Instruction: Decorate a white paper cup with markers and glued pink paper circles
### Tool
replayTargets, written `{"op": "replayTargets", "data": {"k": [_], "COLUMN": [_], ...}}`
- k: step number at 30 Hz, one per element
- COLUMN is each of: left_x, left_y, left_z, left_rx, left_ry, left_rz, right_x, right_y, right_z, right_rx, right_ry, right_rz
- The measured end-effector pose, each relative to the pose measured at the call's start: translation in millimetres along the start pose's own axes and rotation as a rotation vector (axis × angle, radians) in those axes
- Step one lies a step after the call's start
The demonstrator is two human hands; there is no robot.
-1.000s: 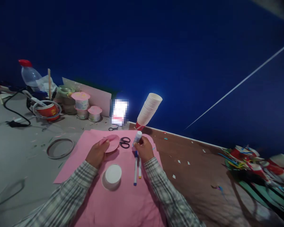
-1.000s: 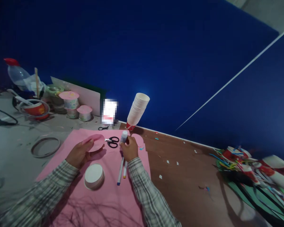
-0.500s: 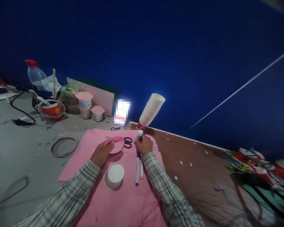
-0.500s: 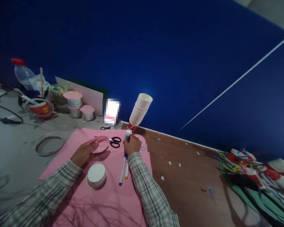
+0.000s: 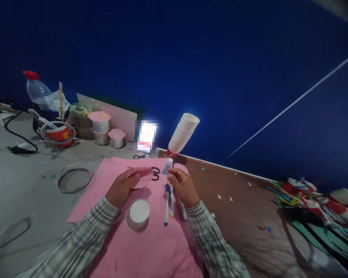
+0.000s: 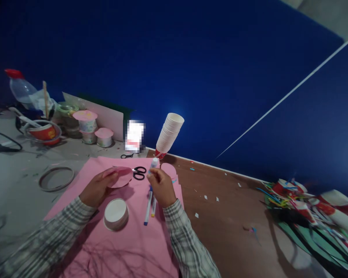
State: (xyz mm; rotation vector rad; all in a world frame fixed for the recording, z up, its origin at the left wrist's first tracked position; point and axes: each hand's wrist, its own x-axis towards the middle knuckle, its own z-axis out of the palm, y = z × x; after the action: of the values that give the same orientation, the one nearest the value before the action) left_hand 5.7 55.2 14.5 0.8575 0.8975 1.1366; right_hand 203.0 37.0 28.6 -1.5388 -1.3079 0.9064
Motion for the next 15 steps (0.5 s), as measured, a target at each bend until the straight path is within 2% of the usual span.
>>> {"op": "replayTargets", "data": {"k": [4,8,11,15], "left_x": [-8,-11,-9,-6], "left_y": [9,16,15,8], "left_z": [4.9,8.6,9.0,7.3], "left_rx": [0.199,0.197,0.133,0.059], "left_ry": [-0.019,-0.057,-0.103,-0.112], "left_rz": [0.111,0.08,0.018,-0.032], "right_x": [-17,-18,-17,-17], "right_y": [-21,-32,-35,-37], "right_z": [10,21,28,35], "right_rx": [0.334,0.804,0.928,0.942], "right_ry": [-0.238,-0.466,-0.617,-0.731], "right_rz": [0.01,0.169,0.207,0.206]}}
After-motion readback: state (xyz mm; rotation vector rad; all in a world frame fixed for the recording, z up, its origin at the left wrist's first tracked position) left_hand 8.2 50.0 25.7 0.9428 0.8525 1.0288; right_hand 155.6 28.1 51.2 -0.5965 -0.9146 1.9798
